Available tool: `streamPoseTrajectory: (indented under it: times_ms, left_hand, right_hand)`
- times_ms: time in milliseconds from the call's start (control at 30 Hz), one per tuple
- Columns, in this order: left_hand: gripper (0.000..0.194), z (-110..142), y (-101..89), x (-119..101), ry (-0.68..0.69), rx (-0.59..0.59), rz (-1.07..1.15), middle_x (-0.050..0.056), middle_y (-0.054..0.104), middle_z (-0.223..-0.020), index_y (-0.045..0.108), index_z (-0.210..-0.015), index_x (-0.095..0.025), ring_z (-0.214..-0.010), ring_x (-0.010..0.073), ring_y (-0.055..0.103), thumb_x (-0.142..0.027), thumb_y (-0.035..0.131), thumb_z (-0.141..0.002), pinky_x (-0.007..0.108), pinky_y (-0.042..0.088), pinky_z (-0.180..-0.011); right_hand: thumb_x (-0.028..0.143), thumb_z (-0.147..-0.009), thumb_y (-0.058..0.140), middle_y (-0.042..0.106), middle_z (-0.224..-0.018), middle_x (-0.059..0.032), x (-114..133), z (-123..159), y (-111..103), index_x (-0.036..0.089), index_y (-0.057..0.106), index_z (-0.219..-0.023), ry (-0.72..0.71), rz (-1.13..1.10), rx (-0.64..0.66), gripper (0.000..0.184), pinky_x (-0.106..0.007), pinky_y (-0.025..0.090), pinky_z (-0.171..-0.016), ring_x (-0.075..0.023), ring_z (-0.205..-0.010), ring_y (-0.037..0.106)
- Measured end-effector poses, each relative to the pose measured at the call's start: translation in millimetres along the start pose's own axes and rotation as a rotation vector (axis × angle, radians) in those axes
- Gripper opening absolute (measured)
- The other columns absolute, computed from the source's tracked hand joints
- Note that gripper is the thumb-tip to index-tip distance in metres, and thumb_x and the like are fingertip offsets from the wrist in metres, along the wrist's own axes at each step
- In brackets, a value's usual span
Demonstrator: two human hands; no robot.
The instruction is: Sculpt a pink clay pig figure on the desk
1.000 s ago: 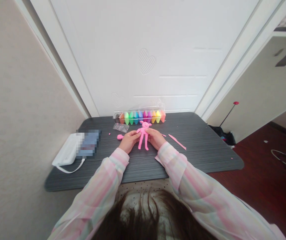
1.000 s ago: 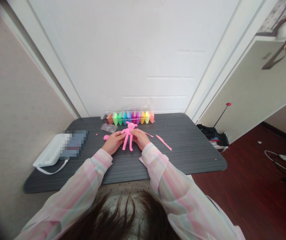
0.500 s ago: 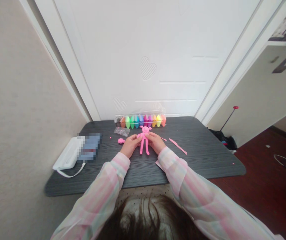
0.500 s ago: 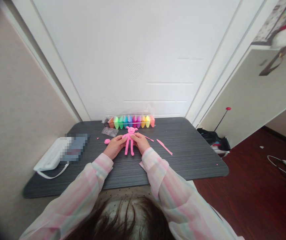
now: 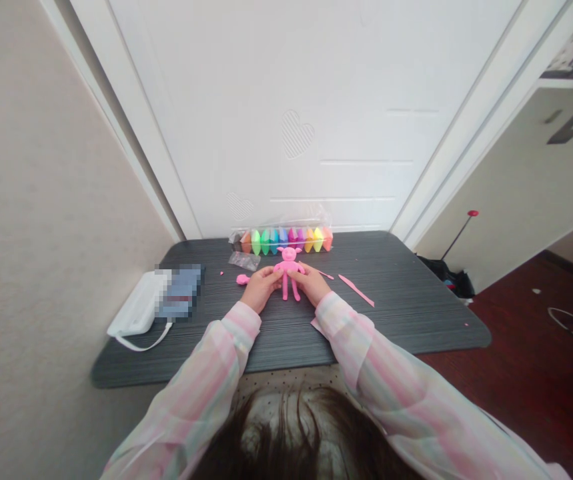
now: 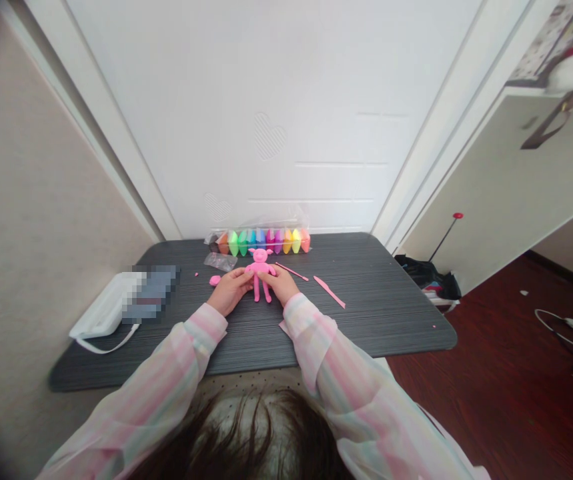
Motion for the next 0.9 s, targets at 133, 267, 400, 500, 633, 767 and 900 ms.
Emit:
streamPoseTrajectory:
  times_ms: [133,267,400,500,633,767,900]
  left_hand:
    - [0.015,0,3.2,0,0.006,0.031,-0.035,0.001,0.06,-0.079,0.057,-0.086,-0.011,-0.066,0.0099,0.056,-0.024,0.055,-0.079,0.027,0.047,-0.061]
    - [0.02,1,4.5,-2,0.048,0.01,-0.075,0.0,0.062,-0.071,0.062,-0.08,-0.011,-0.06,0.0097,0.053,-0.024,0.068,-0.066,0.026,0.043,-0.063]
    - [0.022,3,4.5,-8,0.117,-0.04,-0.129,-0.002,0.061,-0.065,0.064,-0.076,-0.013,-0.058,0.0103,0.051,-0.027,0.071,-0.06,0.026,0.04,-0.067]
    - [0.019,3,4.5,-11,0.147,-0.056,-0.172,-0.003,0.059,-0.06,0.063,-0.071,-0.013,-0.055,0.0096,0.049,-0.026,0.071,-0.059,0.025,0.038,-0.064]
    - [0.018,2,3.9,-9,0.152,-0.048,-0.207,-0.002,0.059,-0.062,0.062,-0.072,-0.013,-0.053,0.0097,0.049,-0.026,0.069,-0.061,0.026,0.039,-0.061]
    - [0.018,0,1.5,-6,0.147,-0.036,-0.242,-0.002,0.059,-0.067,0.059,-0.075,-0.014,-0.056,0.0094,0.052,-0.017,0.069,-0.061,0.025,0.042,-0.062]
    - [0.014,-2,-1.2,-2,0.129,-0.006,-0.287,-0.001,0.059,-0.072,0.057,-0.081,-0.012,-0.063,0.0098,0.054,-0.016,0.064,-0.069,0.026,0.046,-0.062]
  right_hand:
    - [0.038,-0.059,0.067,0.06,-0.067,0.0012,0,0,0,0.018,0.061,-0.082,-0.009,0.028,-0.008,0.031,-0.024,0.038,-0.047,-0.0108,-0.053,0.05]
    - [0.039,-0.061,0.065,0.058,-0.064,0.0013,4,1,1,0.019,0.062,-0.084,-0.029,0.046,0.033,0.03,-0.024,0.032,-0.04,-0.0087,-0.044,0.044]
    - [0.036,-0.061,0.065,0.056,-0.061,0.0031,7,2,2,0.02,0.063,-0.082,-0.085,0.074,0.06,0.026,-0.024,0.031,-0.042,-0.008,-0.042,0.042]
    - [0.034,-0.062,0.065,0.053,-0.058,0.0047,9,2,1,0.019,0.063,-0.078,-0.116,0.106,0.056,0.022,-0.025,0.031,-0.044,-0.0074,-0.042,0.041]
    - [0.033,-0.062,0.063,0.054,-0.058,0.0053,12,3,0,0.019,0.062,-0.074,-0.128,0.151,0.056,0.018,-0.025,0.031,-0.045,-0.0071,-0.042,0.041]
    - [0.029,-0.062,0.061,0.057,-0.06,0.0053,16,5,-1,0.02,0.06,-0.073,-0.129,0.185,0.069,0.015,-0.025,0.033,-0.048,-0.0076,-0.042,0.043]
    - [0.023,-0.061,0.059,0.054,-0.056,0.0067,16,4,-3,0.021,0.06,-0.076,-0.126,0.214,0.072,0.015,-0.026,0.036,-0.051,-0.0084,-0.042,0.044]
Point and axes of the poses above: each hand's wrist, its own z-axis away from the middle knuckle, its own y-axis out of the palm, x = y × z, the point moved 2 cm from there along -z, towards the middle knuckle
